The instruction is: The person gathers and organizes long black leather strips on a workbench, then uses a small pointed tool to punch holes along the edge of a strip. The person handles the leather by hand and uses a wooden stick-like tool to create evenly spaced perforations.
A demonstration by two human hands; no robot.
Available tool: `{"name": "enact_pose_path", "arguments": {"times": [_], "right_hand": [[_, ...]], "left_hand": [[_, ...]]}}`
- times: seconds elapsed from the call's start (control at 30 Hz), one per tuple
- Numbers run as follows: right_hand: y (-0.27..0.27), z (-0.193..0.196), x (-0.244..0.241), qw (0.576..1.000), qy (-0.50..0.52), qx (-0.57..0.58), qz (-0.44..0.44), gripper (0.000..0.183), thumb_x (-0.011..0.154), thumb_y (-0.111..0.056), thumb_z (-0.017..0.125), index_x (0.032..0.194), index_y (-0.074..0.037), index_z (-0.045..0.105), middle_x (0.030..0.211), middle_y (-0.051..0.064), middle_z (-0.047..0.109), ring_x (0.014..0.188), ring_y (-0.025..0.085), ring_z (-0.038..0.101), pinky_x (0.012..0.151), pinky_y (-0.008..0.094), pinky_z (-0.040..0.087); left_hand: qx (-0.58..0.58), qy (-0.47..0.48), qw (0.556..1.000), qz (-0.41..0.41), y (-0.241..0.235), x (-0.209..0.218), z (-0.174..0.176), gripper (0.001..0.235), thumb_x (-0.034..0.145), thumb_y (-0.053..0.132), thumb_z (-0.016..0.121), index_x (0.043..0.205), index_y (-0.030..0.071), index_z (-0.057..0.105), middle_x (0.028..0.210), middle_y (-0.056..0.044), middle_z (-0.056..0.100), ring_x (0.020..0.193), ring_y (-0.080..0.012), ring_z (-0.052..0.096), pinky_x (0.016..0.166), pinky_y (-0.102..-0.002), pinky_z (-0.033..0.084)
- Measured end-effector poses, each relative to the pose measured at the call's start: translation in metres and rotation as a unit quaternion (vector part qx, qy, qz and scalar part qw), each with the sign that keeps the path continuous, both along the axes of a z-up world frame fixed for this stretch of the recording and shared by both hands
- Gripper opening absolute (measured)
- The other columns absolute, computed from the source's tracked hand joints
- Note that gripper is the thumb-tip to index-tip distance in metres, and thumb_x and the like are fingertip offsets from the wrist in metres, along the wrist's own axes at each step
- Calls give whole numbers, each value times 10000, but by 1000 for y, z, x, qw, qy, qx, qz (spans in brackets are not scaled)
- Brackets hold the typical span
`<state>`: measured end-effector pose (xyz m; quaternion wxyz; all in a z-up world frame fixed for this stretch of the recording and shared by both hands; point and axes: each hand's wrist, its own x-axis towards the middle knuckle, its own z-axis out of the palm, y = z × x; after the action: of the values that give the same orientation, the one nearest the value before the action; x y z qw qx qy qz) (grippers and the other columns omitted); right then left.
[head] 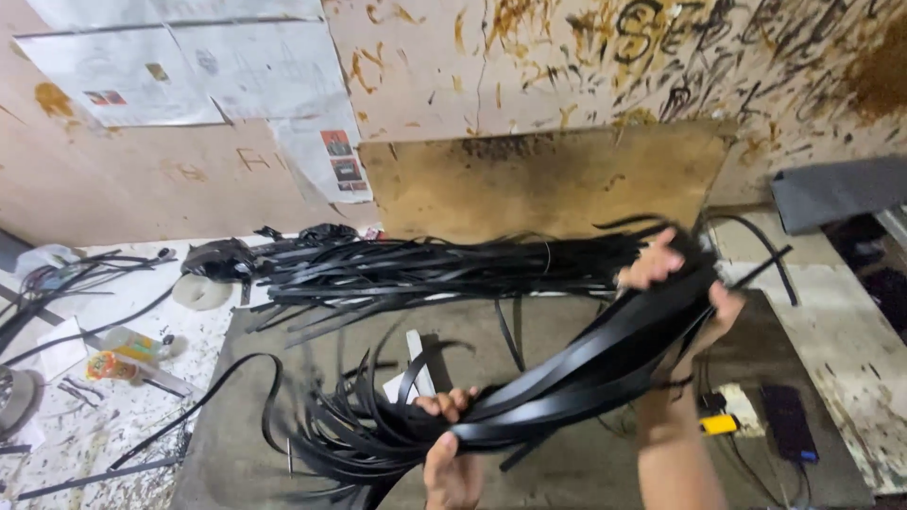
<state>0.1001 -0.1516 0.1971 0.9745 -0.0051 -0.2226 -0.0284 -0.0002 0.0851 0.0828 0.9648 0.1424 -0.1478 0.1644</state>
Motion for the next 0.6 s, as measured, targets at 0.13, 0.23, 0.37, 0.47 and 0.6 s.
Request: {"name": "enact_pose_path", "arguments": {"times": [0.13, 0.23, 0.37, 0.47, 0.6], "right_hand": [[-37, 33, 28, 981, -5, -166, -104, 495, 869, -416, 742, 1168, -47, 605, 1264, 49, 678, 1145, 227, 653, 981, 333, 532], [-78, 36, 43, 963, -75, -237, -101, 634, 888, -488, 761, 1268, -26, 551, 1177, 113, 697, 1112, 255, 689, 1015, 333, 555], [-148, 27, 64, 958, -6, -265, -111, 701, 851, -470, 753, 1347, -22, 541, 1216, 102, 677, 1120, 238, 662, 1039, 330, 538], [-194, 16, 74, 951, 32, -287, -107, 759, 823, -456, 747, 1406, -19, 534, 1244, 94, 662, 1125, 226, 642, 1056, 328, 526], [-267, 8, 94, 944, 61, -312, -94, 822, 795, -441, 741, 1465, -17, 527, 1273, 86, 647, 1130, 213, 623, 1074, 326, 513]], "left_hand": [[43, -20, 999, -11, -35, 10, 21, 380, 889, 122, 738, 1112, 88, 432, 1072, -118, 483, 1186, -341, 464, 1208, -574, 239], [88, -44, 995, 20, -73, 16, 35, 347, 896, 91, 710, 1120, 74, 445, 1125, -150, 515, 1253, -372, 471, 1229, -639, 238], [263, -29, 959, 97, -114, 17, 49, 349, 954, 324, 745, 1102, 148, 483, 1088, 12, 548, 1155, -218, 564, 1089, -394, 414], [307, -94, 941, 105, -159, 37, 12, 400, 909, 246, 792, 953, 121, 414, 989, -28, 555, 1065, -183, 585, 1151, -421, 401], [276, -65, 951, 124, -251, 64, -81, 419, 870, 212, 840, 937, 87, 446, 987, -95, 573, 1090, -305, 604, 1152, -484, 404]]}}
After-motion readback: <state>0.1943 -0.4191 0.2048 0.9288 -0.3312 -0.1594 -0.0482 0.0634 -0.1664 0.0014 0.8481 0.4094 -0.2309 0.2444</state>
